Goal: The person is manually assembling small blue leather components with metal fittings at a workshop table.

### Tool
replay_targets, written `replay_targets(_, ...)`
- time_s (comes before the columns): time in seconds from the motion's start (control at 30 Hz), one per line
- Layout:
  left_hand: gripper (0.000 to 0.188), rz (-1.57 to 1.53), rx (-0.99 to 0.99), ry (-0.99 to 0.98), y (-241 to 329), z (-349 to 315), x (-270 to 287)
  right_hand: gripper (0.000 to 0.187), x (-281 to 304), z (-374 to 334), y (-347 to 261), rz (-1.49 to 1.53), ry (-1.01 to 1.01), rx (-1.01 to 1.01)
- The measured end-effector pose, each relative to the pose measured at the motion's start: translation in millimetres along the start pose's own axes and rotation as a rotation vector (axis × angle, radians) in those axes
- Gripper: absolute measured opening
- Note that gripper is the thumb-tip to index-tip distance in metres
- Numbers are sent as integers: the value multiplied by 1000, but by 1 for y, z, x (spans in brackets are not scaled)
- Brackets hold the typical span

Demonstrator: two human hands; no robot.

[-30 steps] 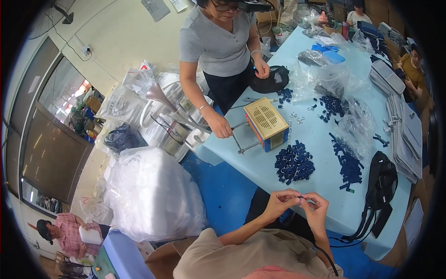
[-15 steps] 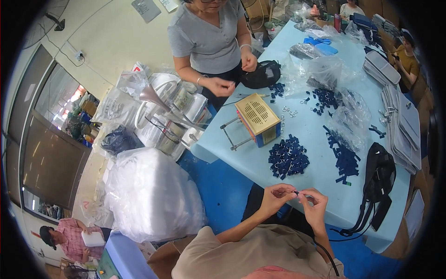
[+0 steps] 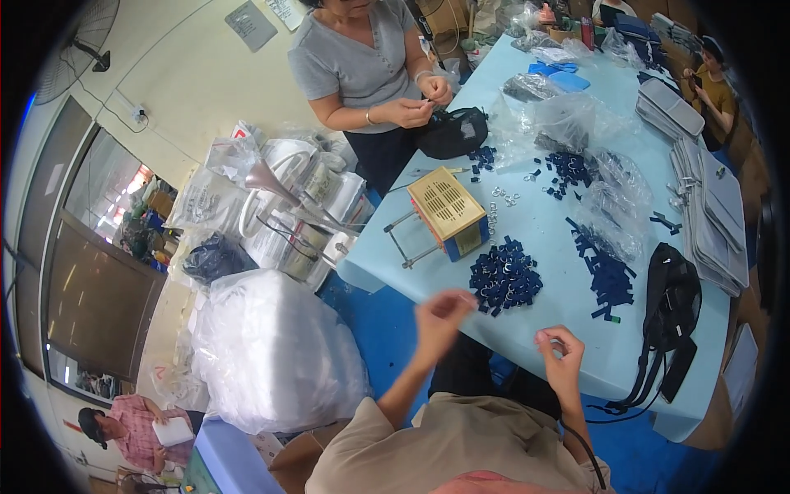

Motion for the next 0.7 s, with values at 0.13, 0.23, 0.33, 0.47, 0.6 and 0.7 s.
replay_targets(0.13,18,189,-36,402,16,36,118,9,25,3,18,-82,55,-49)
replay_targets(0.23,27,167,93,476,-9,50,181,11,37,5,47,-129,84,-64)
replay_targets(0.33,41,23,347,440,-31,56,203,12,39,7,52,-31,111,-34)
replay_targets(0.47,44,-49,375,445,-31,62,196,12,39,5,49,-52,119,-36)
replay_targets(0.6,45,-142,392,428,-35,66,195,12,40,4,53,-26,116,-33)
replay_targets(0.7,44,-174,402,406,-34,70,192,11,41,3,53,-26,108,-21)
Point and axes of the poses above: each hand's wrist, its own z-axis towards the middle knuckle, its own x-axis out of the back of the hand, y = z × x, the point moved 2 cm from there along z, towards the middle knuckle, and after that the axes turned 15 degrees about -y, right-handed, at the moved point
